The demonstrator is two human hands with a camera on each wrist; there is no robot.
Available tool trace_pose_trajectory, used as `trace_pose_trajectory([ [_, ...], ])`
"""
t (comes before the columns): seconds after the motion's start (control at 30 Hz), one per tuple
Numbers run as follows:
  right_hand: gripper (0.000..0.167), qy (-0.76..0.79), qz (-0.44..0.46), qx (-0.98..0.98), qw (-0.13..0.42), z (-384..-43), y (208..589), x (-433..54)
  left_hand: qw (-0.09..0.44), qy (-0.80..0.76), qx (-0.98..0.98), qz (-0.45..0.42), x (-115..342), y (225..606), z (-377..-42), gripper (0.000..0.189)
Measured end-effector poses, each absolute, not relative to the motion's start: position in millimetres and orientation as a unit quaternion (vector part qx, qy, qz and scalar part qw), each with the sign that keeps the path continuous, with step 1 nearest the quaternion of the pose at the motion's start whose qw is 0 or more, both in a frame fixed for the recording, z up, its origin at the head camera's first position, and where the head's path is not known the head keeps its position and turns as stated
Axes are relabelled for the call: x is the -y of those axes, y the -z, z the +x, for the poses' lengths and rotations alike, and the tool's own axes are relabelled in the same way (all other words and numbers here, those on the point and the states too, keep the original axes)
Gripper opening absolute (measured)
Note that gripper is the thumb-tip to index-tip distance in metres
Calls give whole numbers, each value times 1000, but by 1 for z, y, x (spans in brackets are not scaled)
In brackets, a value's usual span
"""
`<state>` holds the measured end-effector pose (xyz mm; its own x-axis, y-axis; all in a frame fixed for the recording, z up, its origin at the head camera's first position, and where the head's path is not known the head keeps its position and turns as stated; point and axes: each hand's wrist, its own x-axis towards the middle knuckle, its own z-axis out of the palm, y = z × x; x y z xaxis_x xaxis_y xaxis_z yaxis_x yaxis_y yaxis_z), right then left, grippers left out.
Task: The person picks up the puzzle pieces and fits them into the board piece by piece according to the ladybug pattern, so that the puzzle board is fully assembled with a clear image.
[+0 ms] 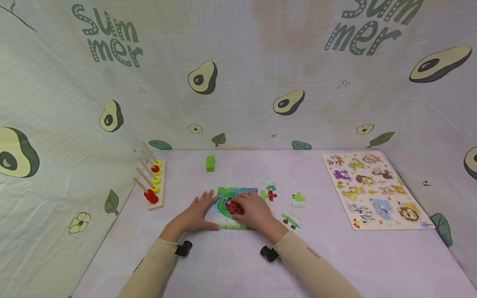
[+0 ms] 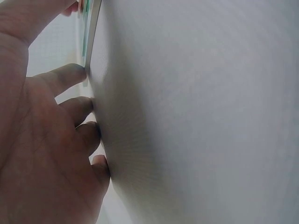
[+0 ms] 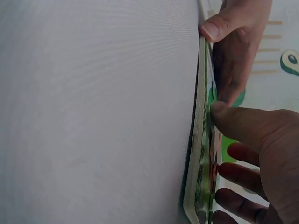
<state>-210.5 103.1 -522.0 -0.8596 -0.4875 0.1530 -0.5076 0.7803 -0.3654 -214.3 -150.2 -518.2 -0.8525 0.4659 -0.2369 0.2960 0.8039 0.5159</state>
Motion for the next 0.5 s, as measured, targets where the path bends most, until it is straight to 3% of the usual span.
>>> trace_pose_trajectory([
  [0.5, 43, -193, 296, 935, 36, -207, 518, -103, 186, -236, -931, 205, 151, 520, -215, 107],
])
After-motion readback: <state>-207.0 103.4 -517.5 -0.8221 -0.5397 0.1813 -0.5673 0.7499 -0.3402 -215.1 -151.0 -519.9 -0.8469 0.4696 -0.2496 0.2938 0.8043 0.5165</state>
